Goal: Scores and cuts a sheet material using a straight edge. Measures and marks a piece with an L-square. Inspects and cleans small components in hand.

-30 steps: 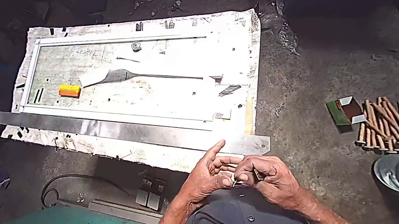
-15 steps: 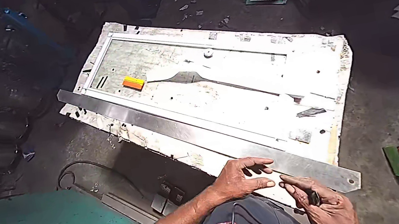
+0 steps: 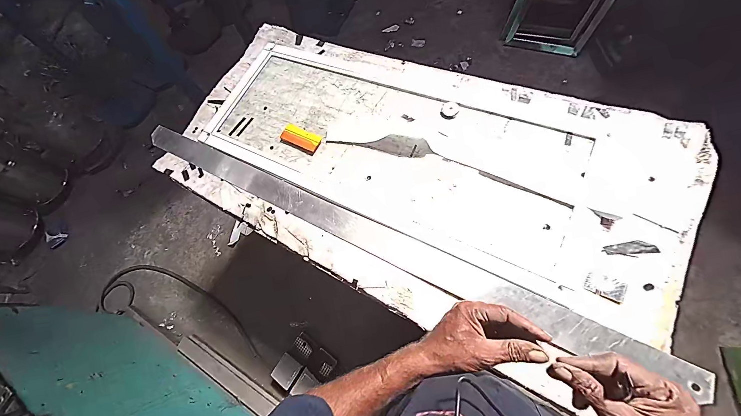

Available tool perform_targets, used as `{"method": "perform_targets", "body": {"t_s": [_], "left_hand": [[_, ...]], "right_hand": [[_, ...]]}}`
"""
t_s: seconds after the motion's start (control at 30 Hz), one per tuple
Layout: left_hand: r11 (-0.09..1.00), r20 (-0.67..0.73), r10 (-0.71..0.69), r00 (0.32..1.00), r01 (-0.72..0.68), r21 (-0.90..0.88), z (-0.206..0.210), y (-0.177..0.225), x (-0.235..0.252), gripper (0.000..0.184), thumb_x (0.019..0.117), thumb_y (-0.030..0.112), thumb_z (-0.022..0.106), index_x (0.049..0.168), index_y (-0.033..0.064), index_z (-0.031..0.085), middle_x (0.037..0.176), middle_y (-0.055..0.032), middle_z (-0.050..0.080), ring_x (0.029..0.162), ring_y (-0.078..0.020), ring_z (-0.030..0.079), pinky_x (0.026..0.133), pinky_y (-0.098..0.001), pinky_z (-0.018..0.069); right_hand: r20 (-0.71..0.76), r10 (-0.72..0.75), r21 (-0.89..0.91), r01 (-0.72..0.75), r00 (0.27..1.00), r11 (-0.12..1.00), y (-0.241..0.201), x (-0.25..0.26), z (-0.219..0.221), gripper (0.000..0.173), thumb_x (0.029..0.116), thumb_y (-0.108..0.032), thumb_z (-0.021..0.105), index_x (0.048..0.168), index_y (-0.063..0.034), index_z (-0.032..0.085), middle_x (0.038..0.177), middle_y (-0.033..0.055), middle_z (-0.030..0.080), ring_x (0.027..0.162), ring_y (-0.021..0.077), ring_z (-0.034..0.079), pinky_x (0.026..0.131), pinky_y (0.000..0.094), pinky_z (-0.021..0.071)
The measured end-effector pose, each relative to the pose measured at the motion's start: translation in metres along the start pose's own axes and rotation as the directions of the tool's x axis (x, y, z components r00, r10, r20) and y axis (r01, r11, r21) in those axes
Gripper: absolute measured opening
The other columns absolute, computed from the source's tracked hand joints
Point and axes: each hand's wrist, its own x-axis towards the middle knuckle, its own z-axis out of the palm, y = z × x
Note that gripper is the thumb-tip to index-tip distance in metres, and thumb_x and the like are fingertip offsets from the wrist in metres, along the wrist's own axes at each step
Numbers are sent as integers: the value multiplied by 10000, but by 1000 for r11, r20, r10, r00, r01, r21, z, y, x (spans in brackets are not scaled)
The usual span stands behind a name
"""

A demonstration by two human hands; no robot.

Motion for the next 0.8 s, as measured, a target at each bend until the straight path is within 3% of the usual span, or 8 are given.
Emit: {"method": "perform_targets", "body": {"t_s": [0.1, 0.2, 0.33, 0.43, 0.6, 0.7, 0.77, 0.8], "left_hand": [[1000, -54, -12, 998, 12, 8, 7, 0, -14, 217, 911, -1, 717, 1106, -93, 703, 1031, -132, 753, 905, -111, 722, 855, -289, 595], [998, -113, -31, 993, 37, 51, 16, 0, -28, 249, 927, 23, 709, 1147, -91, 690, 1042, -131, 745, 898, -105, 713, 843, -281, 593], [982, -228, -57, 972, 95, 160, 18, 4, -51, 262, 941, 60, 699, 1169, -69, 692, 1038, -121, 740, 888, -111, 709, 827, -296, 599], [957, -289, -69, 955, 145, 249, 27, 4, -63, 249, 937, 85, 709, 1154, -39, 709, 1038, -88, 754, 905, -111, 722, 842, -308, 612], [958, -320, -22, 947, 112, 265, 31, -3, -67, 262, 943, 86, 708, 1170, -44, 690, 1023, -96, 758, 884, -177, 741, 839, -353, 632], [958, -314, -34, 949, 121, 261, 39, -5, -70, 261, 938, 88, 715, 1165, -39, 695, 991, -88, 764, 862, -167, 740, 810, -334, 630], [957, -304, -52, 951, 135, 257, 43, -7, -70, 259, 937, 89, 716, 1162, -37, 697, 976, -88, 764, 854, -163, 737, 796, -327, 627], [955, -297, -65, 953, 146, 259, 44, -9, -68, 258, 938, 90, 715, 1163, -36, 698, 974, -90, 763, 851, -163, 735, 789, -323, 626]], "right_hand": [[-67, 4, -32, -6, 998, 999, -3, -7, -3, 188, 835, 17, 758, 840, -161, 696, 728, -127, 738, 584, -24, 655, 530, 167, 552], [-148, -47, -114, 30, 988, 993, 2, -18, -11, 143, 953, -109, 679, 825, -171, 677, 715, -159, 714, 567, -64, 628, 508, 138, 529], [-66, -105, -242, 86, 992, 966, 22, -31, -30, 283, 969, -41, 577, 1204, 55, 702, 1117, 66, 743, 823, -35, 665, 663, 140, 549], [-196, 13, -162, -45, 981, 986, 15, -53, -29, 208, 928, -90, 683, 1107, -25, 768, 966, 6, 795, 588, -4, 645, 473, 174, 512], [-300, 63, 97, -35, 952, 995, 8, -65, -33, 94, 848, -146, 823, 868, -77, 762, 744, -12, 754, 549, 52, 656, 482, 216, 548], [-378, -48, -36, 37, 925, 999, 12, -83, -48, 253, 883, -301, 798, 737, -148, 658, 640, -83, 663, 522, 8, 601, 466, 184, 500], [-384, -100, -68, 80, 918, 995, 16, -102, -66, 255, 961, -341, 706, 785, -158, 682, 700, -93, 680, 530, -20, 581, 466, 158, 477], [-345, -72, 31, 88, 936, 996, 20, -113, -80, 187, 972, -298, 702, 923, -124, 753, 828, -58, 732, 544, -25, 569, 466, 142, 469]]}}
